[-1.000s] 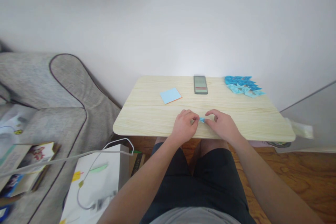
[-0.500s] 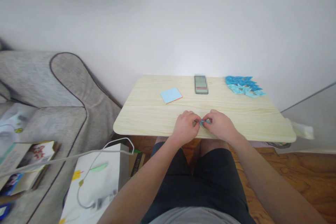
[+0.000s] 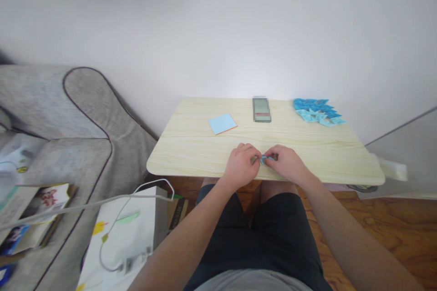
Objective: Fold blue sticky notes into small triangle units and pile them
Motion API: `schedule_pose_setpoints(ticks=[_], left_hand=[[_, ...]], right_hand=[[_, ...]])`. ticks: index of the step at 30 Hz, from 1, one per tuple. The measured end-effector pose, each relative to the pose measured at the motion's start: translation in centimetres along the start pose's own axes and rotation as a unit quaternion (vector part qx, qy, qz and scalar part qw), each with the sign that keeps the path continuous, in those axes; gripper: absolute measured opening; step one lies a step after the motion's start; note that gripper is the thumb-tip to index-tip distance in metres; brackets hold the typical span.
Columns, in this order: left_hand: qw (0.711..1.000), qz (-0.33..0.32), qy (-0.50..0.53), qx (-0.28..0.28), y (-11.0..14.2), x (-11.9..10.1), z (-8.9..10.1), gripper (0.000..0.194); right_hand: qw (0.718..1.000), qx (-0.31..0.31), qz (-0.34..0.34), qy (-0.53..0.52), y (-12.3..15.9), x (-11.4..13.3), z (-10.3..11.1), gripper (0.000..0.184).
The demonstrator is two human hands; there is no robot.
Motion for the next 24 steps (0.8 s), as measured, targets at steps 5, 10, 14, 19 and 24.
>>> schedule_pose_setpoints(ticks=[5, 10, 14, 19, 24], left_hand=[[1.0, -0.002, -0.002, 0.001, 0.1, -0.2, 0.1, 0.015], [1.0, -0.009, -0.005, 0.005, 0.1, -0.3, 0.1, 0.014], [1.0, -0.011, -0.009, 0.007, 0.1, -0.4, 0.1, 0.013], [1.0, -0.019, -0.016, 0.01, 0.1, -0.5, 0.2, 0.012], [0.999, -0.024, -0.025, 0.012, 0.3, -0.6, 0.2, 0.013]], right_hand=[[0.999, -0.028, 0.0, 0.026, 0.3, 0.2, 0.2, 0.012], [0.996, -0.043, 0.02, 0.076, 0.6, 0.8, 0.6, 0.014], [0.992, -0.039, 0.035, 0.114, 0.6, 1.2, 1.1, 0.015], [0.988, -0.026, 0.037, 0.147, 0.3, 1.4, 1.5, 0.013], [0.988, -0.016, 0.038, 0.152, 0.3, 1.5, 1.5, 0.016]])
Point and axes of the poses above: each hand's wrist, its own y-axis away from the middle knuckle, its own z-axis out of the back of the hand, x = y × z, the point moved 2 cm from there along -y, towards the middle knuckle, and after that the axes turned 2 degrees about x, right-handed, at the moved point
